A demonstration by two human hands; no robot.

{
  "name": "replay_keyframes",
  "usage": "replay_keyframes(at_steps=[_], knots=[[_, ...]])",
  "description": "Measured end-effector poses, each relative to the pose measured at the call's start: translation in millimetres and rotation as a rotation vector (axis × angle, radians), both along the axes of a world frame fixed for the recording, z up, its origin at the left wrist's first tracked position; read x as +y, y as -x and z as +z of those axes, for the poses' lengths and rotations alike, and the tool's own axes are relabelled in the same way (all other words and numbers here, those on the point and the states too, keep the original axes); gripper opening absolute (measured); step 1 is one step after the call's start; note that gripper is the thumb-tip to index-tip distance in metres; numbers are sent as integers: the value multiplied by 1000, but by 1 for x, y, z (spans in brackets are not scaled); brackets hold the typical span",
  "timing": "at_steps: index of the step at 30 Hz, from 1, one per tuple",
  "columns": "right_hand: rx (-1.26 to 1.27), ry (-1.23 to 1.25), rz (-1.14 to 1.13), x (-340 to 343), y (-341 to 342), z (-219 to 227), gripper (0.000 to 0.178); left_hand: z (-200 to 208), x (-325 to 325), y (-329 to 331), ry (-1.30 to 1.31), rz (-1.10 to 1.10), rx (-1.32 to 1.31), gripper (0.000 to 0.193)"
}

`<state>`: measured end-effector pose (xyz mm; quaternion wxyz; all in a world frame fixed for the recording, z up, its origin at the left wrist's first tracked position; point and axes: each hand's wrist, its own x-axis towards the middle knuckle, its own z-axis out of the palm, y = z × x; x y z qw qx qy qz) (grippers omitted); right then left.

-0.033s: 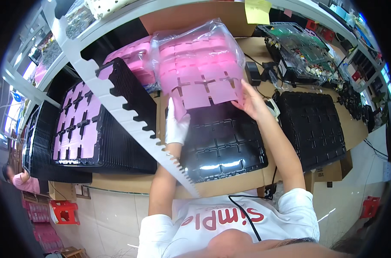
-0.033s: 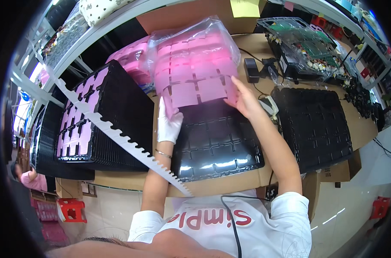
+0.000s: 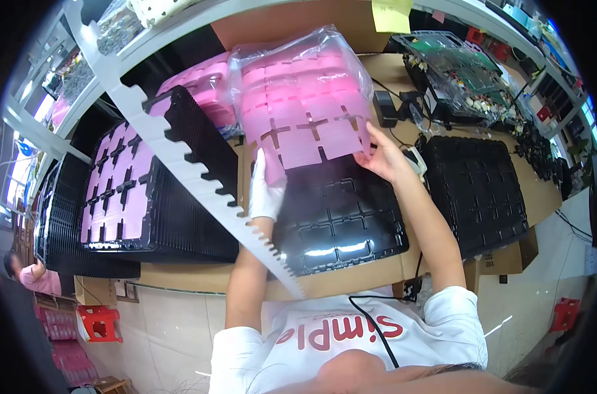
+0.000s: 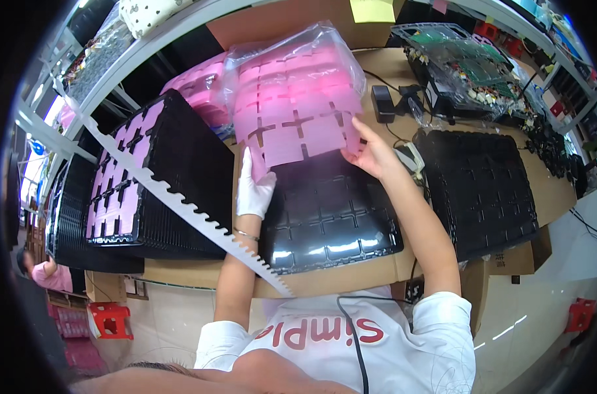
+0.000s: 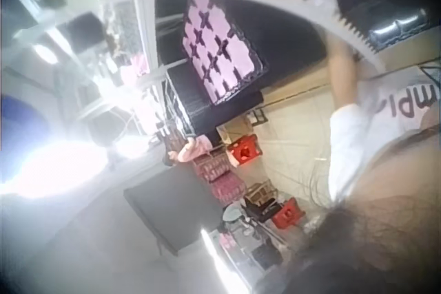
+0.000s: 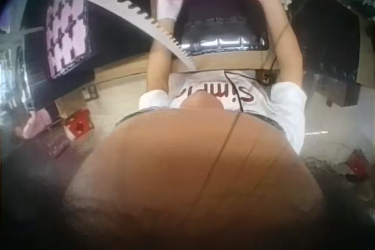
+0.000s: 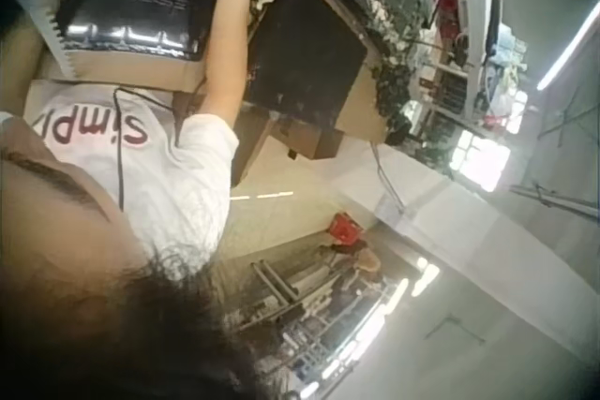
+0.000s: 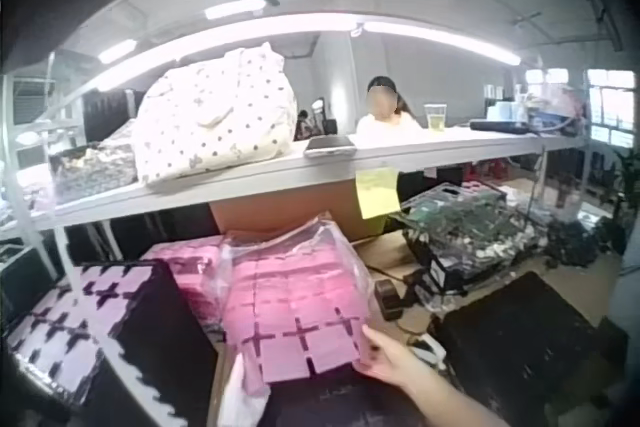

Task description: The person places pink foam inserts into black plastic trays. They then apply a strip of white labels to the edge of each tray and stack the completed units. The process is repeated for multiple trays in a continuous assembly line fashion.

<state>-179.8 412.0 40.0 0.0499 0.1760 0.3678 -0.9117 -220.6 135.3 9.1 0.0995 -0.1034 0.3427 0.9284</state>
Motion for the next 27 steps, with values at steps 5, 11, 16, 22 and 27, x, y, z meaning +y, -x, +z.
replay_keyframes(at_steps=[5,11,16,22,27], knots=[[117,-250,-3,21,-30,-46,40,11,-44,-36,508,-204,18,31],[148,-782,-123,-4,-132,-56,41,-16,-78,-103,1255,-218,122,33],[90,-928,-140,-10,-180,-95,48,-20,-76,-144,1614,-97,473,51],[95,-1032,-204,-11,-181,-106,52,-9,-64,-179,1467,-128,87,71],[18,-1371,-147,-11,-179,-95,56,-18,-67,-175,1791,-57,205,70]])
